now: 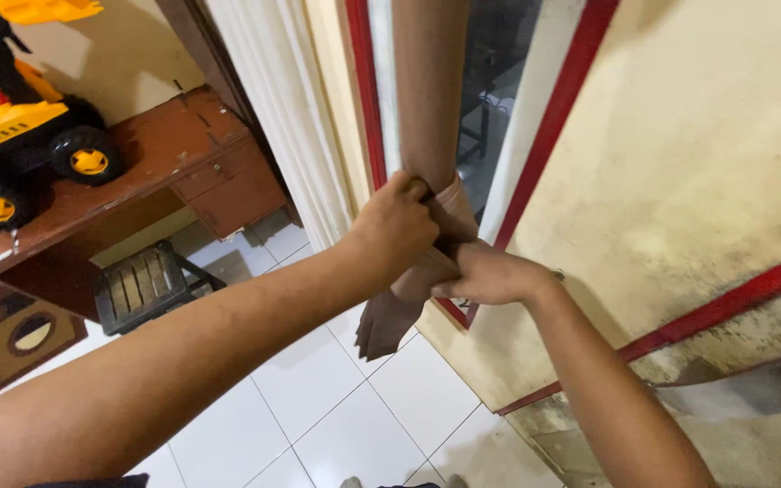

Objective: Gathering and tying a brown curtain with a matching tie-back.

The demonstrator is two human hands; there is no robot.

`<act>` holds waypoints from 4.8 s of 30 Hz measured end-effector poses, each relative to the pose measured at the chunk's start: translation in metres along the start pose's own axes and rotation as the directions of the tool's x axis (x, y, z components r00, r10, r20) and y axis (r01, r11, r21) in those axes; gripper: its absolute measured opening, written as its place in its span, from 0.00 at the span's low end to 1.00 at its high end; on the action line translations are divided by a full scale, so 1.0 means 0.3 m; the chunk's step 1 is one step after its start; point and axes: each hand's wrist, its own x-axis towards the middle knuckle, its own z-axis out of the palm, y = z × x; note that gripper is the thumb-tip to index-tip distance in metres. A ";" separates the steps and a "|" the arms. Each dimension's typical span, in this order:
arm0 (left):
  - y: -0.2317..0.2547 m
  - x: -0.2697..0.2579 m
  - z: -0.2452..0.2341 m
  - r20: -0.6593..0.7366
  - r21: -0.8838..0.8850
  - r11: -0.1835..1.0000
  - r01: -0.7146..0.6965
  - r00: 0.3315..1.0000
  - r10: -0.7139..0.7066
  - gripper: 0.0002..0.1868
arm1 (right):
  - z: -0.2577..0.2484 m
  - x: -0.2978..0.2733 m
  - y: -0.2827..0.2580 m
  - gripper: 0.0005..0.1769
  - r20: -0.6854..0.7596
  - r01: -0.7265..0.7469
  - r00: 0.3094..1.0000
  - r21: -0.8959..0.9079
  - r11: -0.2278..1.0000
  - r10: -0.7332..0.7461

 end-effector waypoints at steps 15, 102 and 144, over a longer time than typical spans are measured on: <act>0.176 -0.053 0.392 -0.305 -0.915 0.062 -0.399 0.582 -0.754 0.37 | -0.042 -0.059 0.093 0.37 0.088 0.059 0.990 0.447 0.893 -0.109; 0.277 -0.034 0.485 -0.127 -0.736 -0.450 -0.505 0.757 -0.642 0.25 | 0.169 -0.043 0.009 0.27 -0.680 0.593 0.724 0.701 0.396 0.121; 0.461 -0.035 0.677 0.069 -0.929 -0.364 -0.070 0.932 -0.355 0.44 | 0.345 -0.210 0.059 0.53 -0.703 0.682 0.670 0.710 0.174 0.238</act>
